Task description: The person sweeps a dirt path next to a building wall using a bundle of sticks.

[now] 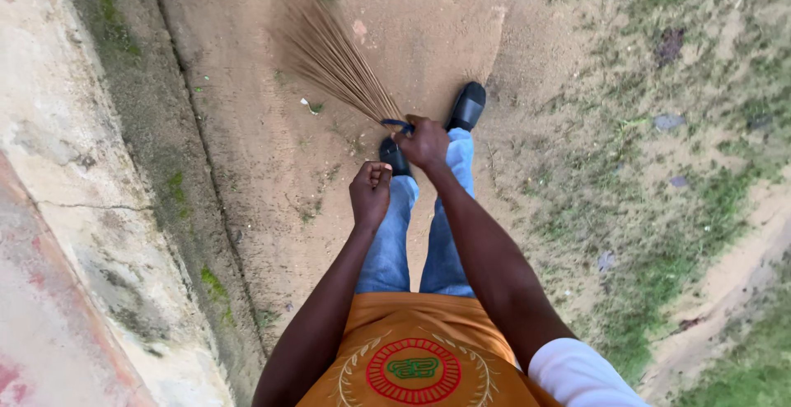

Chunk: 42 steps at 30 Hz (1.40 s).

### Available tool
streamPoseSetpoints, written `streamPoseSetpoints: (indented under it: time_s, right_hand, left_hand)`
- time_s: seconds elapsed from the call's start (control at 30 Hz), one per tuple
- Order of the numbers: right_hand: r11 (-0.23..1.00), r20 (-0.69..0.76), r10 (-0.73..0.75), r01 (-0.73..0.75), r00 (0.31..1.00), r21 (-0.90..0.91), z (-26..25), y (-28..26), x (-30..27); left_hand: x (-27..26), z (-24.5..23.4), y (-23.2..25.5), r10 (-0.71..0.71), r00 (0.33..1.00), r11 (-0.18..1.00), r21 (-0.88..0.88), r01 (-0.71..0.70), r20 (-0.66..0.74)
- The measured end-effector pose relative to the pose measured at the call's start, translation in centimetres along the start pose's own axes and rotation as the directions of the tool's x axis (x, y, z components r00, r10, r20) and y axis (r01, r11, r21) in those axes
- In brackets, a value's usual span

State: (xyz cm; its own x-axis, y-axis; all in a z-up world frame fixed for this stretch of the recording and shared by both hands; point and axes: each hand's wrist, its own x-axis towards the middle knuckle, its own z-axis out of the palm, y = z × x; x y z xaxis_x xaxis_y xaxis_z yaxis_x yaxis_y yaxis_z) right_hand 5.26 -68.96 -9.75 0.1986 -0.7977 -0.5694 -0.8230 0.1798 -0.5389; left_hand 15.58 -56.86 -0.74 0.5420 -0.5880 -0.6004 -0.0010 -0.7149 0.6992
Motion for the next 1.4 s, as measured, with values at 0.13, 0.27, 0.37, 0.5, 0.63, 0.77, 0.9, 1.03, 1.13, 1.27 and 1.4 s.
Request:
streamPoseSetpoints:
  time_s: [0.13,0.27,0.37,0.5,0.63,0.77,0.9,1.03,1.13,1.27,1.4]
  right_hand:
    - [0.993,-0.301,-0.013,-0.023,0.953,-0.114,-1.9,8.0,4.1]
    - [0.827,-0.349,0.541,-0.561,0.765,0.051,-11.2,15.2,5.1]
    - [0.699,-0.527,0.66,-0.695,0.536,0.168,-15.1,16.0,4.4]
    - [0.767,-0.639,0.588,-0.594,0.497,0.244,-16.7,12.2,3.7]
    - [0.803,-0.253,0.427,-0.236,0.868,0.547,-15.3,5.4,2.5]
    - [0.997,-0.021,0.011,-0.009,1.0,0.079,-14.0,2.1,6.4]
    - [0.985,0.161,-0.115,0.134,0.98,-0.11,-13.1,2.8,11.9]
    - [0.976,0.039,0.211,-0.209,0.977,-0.055,-16.8,10.4,14.6]
    - [0.86,-0.323,0.492,-0.508,0.808,0.039,-20.5,17.4,15.5]
    - [0.665,-0.464,0.728,-0.684,0.504,0.301,-24.0,20.5,15.1]
    - [0.801,-0.54,0.592,-0.511,0.598,0.311,-24.0,12.7,14.1]
  left_hand:
    - [1.3,2.1,0.9,-0.025,0.999,0.998,-0.054,0.022,-0.046]
    - [1.9,5.6,2.2,-0.035,0.998,0.997,-0.075,0.031,-0.046]
    - [1.9,8.5,3.7,-0.052,0.998,0.998,-0.048,0.05,-0.045]
    - [2.3,11.4,6.0,-0.054,0.998,0.993,-0.104,0.052,-0.016]
    - [3.4,12.8,8.1,0.027,0.999,0.997,-0.078,-0.031,-0.045]
    - [4.5,13.2,8.8,-0.016,0.998,0.994,-0.105,0.009,-0.063]
    - [5.5,13.4,8.9,-0.023,0.995,0.994,-0.111,0.012,-0.097]
    - [6.1,13.6,9.6,-0.037,0.993,0.998,-0.055,0.031,-0.111]
    - [6.8,14.5,10.7,0.01,0.995,0.995,-0.095,-0.02,-0.102]
    - [7.5,15.8,13.2,0.03,0.996,0.996,-0.08,-0.036,-0.081]
    - [8.2,16.3,15.9,-0.002,0.995,0.998,-0.062,-0.004,-0.098]
